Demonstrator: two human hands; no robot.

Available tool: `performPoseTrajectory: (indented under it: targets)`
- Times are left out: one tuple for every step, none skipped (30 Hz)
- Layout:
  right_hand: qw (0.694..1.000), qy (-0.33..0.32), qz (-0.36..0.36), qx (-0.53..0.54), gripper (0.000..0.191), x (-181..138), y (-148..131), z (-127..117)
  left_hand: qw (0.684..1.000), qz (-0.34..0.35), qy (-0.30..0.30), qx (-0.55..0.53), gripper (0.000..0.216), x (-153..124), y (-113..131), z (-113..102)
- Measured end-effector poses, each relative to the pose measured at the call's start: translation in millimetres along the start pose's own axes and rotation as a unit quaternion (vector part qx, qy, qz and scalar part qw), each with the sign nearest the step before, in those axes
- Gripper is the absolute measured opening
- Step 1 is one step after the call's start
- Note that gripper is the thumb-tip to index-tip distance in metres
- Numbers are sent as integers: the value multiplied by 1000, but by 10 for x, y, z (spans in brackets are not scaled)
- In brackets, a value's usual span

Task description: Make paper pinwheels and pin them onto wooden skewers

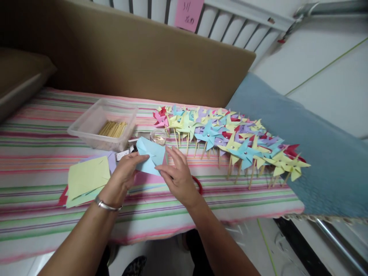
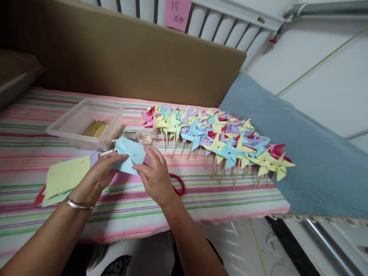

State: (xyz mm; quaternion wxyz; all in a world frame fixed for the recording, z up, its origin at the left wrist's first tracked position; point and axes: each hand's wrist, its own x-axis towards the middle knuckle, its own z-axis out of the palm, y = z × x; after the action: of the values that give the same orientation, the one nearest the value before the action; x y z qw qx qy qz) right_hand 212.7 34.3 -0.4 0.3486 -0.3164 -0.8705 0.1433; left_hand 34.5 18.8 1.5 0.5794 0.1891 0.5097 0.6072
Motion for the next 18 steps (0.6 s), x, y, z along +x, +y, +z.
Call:
performPoseTrajectory:
  targets:
    - [1000, -8, -2, 2, 22, 0, -1, 4, 1000, -1, -4, 3, 28, -2, -4, 1]
    - [1000, -14, 0, 9, 20, 1, -1, 8, 1000, -2, -8, 9, 27, -5, -8, 4]
    - [1000, -16, 6, 19, 16, 3, 0, 12, 1000, -3, -14, 14, 25, -8, -11, 8]
    - [999, -15, 17, 33, 13, 5, 1, 16, 1000, -4, -20, 19, 24, -12, -14, 14]
    - [998, -10, 32, 50, 11, 9, 1, 20, 999, -5, -27, 24, 24, -15, -18, 21]
    - [996, -4, 51, 67, 10, 14, 0, 24, 999, -6, -34, 30, 23, -19, -24, 28]
    - [994, 2, 71, 84, 10, 21, -1, 29, 998, -7, -40, 38, 23, -22, -32, 34]
    - [991, 8, 92, 98, 9, 29, -4, 34, 998, -8, -44, 50, 23, -24, -42, 40]
    - [988, 13, 110, 108, 8, 37, -6, 41, 997, -8, -47, 63, 23, -26, -55, 44]
    - [985, 19, 126, 114, 6, 45, -9, 47, 996, -6, -48, 79, 22, -27, -69, 47]
    - [983, 25, 137, 116, 5, 52, -10, 54, 994, -2, -50, 94, 22, -27, -84, 48]
    - [982, 30, 146, 116, 4, 57, -10, 61, 993, 3, -53, 107, 22, -26, -98, 48]
    - [981, 35, 153, 115, 4, 60, -10, 67, 991, 6, -56, 118, 22, -25, -110, 48]
    - [980, 39, 158, 112, 4, 61, -8, 71, 990, 7, -60, 127, 22, -24, -120, 47]
    - [980, 40, 162, 109, 4, 60, -6, 74, 989, 7, -63, 134, 22, -23, -126, 46]
    - [980, 40, 165, 106, 4, 57, -5, 75, 988, 6, -65, 139, 22, -23, -129, 47]
    - [980, 39, 166, 103, 4, 54, -3, 74, 987, 5, -66, 143, 22, -23, -130, 48]
    - [980, 37, 166, 99, 4, 50, -3, 73, 987, 5, -67, 146, 23, -24, -128, 51]
